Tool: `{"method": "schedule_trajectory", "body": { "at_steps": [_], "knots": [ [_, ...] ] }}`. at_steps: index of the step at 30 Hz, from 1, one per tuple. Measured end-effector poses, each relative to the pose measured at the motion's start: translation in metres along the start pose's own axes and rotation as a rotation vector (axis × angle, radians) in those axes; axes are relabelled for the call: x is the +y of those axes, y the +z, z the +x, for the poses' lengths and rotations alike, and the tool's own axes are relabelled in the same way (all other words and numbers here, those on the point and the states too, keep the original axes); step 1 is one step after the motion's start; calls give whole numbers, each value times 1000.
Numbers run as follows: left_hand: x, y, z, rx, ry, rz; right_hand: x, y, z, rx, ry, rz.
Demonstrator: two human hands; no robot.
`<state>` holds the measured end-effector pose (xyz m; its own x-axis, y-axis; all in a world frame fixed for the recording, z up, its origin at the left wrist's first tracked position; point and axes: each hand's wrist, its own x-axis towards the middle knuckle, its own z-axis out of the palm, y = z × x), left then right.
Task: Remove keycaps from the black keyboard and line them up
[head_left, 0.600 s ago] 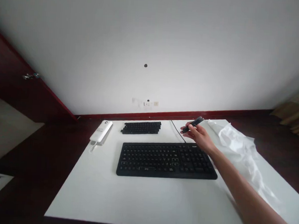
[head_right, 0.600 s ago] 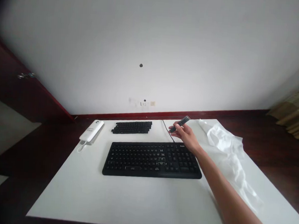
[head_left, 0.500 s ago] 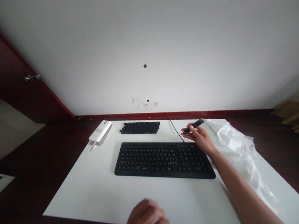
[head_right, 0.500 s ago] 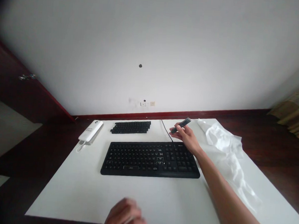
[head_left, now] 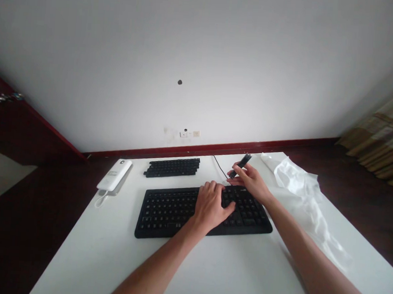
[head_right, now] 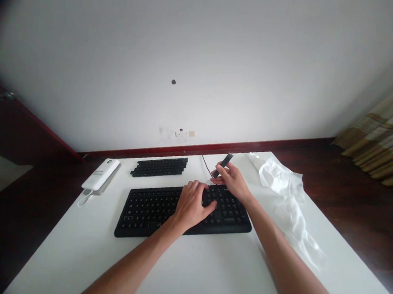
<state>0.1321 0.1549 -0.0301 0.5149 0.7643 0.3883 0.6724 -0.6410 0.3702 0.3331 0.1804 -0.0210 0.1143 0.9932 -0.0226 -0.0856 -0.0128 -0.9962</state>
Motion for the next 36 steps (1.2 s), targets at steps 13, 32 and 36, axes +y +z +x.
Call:
{"method": "schedule_trajectory", "body": {
  "at_steps": [13, 32, 36],
  "knots": [
    [-1, 0, 0, -23, -8, -62, -10, 6, -8, -18, 46, -187],
    [-6, 1, 1, 9, -2, -82, -34, 38, -33, 185, -130, -771],
    [-12, 1, 7, -9, -9, -109, -37, 34, -32, 148, -107, -742]
  ]
}}
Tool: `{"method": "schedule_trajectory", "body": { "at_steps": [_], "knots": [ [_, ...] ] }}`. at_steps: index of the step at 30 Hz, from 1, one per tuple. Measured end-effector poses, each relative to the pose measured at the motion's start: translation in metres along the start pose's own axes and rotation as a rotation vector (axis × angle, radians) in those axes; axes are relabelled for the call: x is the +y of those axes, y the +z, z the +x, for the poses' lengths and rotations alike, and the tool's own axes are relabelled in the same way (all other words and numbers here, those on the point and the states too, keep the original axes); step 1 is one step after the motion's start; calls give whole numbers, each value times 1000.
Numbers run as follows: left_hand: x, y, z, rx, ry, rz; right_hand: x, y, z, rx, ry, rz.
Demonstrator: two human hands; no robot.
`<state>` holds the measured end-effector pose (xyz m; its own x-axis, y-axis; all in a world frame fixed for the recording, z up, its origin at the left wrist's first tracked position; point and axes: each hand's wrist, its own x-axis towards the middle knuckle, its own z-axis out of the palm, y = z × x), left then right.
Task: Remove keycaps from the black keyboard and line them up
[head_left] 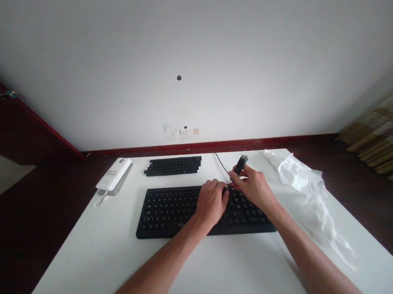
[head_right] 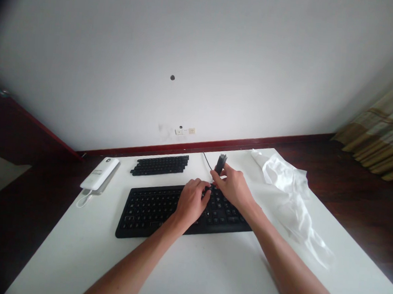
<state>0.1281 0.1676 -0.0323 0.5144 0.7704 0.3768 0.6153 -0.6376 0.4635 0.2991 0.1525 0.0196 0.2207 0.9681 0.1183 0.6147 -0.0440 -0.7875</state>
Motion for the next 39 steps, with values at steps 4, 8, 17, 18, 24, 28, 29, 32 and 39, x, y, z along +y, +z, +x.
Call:
{"method": "schedule_trajectory", "body": {
  "at_steps": [4, 8, 17, 18, 24, 28, 29, 32, 39],
  "knots": [
    [-6, -2, 7, -40, -7, -40, 1, -9, 2, -126, -29, -33],
    [-10, -3, 8, -33, 5, -61, 3, -12, 5, -203, -19, -23],
    [-11, 0, 7, -41, 1, -60, -5, -8, 1, -218, 11, -39],
    [-11, 0, 7, -40, -2, -56, -6, -7, 0, -213, 14, -59],
    [-10, 0, 6, -26, -6, -38, -14, -4, 8, -198, 19, -173],
    [-13, 2, 7, -31, -23, -61, -20, -3, 20, -229, 40, -266],
    [-14, 3, 7, -33, -29, -66, -22, -3, 24, -237, 58, -280],
    [-16, 6, 8, -30, -37, -71, -28, 0, 32, -248, 119, -312],
    [-16, 6, 8, -42, -33, -64, -29, 3, 33, -238, 111, -418]
  ]
}}
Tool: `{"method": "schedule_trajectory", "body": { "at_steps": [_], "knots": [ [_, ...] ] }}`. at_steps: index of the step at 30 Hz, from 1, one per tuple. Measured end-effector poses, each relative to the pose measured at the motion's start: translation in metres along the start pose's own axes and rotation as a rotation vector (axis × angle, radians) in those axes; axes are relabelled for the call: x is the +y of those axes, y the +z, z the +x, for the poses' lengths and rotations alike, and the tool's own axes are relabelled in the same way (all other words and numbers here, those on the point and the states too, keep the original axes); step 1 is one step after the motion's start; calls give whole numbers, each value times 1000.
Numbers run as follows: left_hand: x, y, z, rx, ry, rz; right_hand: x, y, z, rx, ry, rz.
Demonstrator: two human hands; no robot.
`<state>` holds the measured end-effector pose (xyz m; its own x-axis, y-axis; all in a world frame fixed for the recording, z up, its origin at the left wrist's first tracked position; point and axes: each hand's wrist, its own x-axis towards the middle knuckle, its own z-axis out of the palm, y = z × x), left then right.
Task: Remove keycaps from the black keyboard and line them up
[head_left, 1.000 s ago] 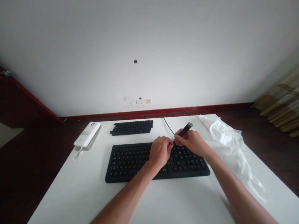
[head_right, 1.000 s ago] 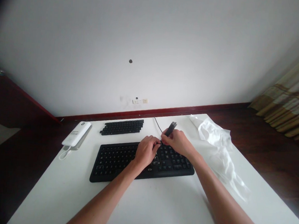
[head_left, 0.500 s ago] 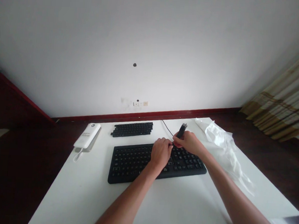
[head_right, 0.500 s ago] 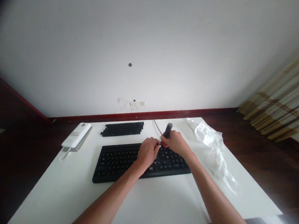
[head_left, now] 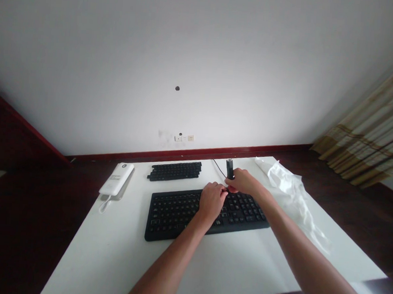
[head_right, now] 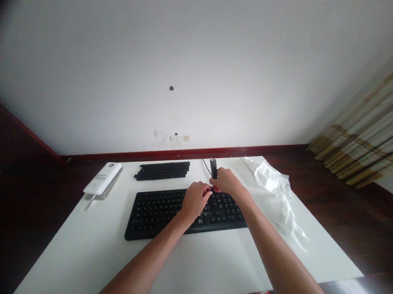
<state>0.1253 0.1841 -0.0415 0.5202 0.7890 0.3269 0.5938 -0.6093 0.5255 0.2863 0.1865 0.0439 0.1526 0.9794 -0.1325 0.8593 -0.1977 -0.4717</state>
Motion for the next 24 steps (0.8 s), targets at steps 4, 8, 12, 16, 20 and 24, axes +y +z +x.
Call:
{"method": "schedule_trajectory", "body": {
  "at_steps": [4, 8, 12, 16, 20, 24],
  "knots": [
    [4, -5, 0, -8, -9, 2, 18, -6, -14, 111, -19, 178],
    [8, -9, -1, 10, 1, -11, 37, -6, -25, 293, 36, 451],
    [7, -8, -2, 26, 3, -36, 48, 3, -29, 373, 24, 591],
    [5, -7, -3, 67, -4, -88, 50, 7, -32, 464, 35, 574],
    [10, -18, -3, 220, 16, -117, 35, 9, -36, 493, 59, 420],
    [13, -24, -3, 198, 81, -110, 12, 20, -38, 335, -81, 394]
  ]
}}
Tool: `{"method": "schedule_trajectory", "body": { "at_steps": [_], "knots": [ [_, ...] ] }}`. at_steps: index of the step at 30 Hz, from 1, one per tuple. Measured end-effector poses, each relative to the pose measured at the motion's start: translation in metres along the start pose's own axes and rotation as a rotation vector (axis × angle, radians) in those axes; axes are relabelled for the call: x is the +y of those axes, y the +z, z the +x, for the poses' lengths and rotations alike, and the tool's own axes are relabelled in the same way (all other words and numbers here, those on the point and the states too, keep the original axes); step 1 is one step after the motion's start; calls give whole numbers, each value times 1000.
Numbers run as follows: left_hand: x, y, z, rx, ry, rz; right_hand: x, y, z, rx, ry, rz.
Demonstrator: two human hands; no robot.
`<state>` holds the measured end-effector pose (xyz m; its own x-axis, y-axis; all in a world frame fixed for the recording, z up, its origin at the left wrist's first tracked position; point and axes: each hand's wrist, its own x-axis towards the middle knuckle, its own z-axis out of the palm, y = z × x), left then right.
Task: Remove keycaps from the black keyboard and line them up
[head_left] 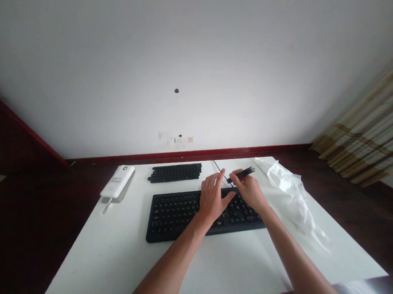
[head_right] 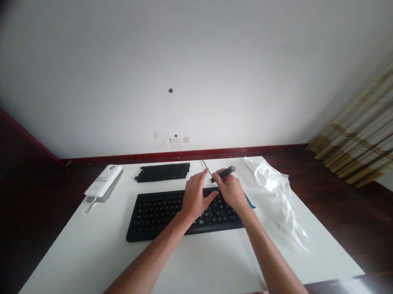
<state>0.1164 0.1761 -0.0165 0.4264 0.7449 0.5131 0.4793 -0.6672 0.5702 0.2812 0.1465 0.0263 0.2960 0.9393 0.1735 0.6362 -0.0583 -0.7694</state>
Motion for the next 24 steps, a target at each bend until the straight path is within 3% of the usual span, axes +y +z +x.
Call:
{"method": "schedule_trajectory", "body": {
  "at_steps": [4, 7, 12, 17, 24],
  "knots": [
    [-10, 5, 0, -17, -144, -212, -2, 1, 2, -154, -132, -20],
    [-22, 12, 3, 96, -328, -473, 7, -13, 8, -177, -183, -120],
    [-31, 19, 7, 222, -449, -810, 24, -20, 18, -428, -245, -207],
    [-30, 20, 7, 246, -428, -846, 31, -9, 24, -478, -289, -260],
    [-31, 20, 4, 222, -423, -790, 39, -10, 33, -554, -296, -272]
  ]
}}
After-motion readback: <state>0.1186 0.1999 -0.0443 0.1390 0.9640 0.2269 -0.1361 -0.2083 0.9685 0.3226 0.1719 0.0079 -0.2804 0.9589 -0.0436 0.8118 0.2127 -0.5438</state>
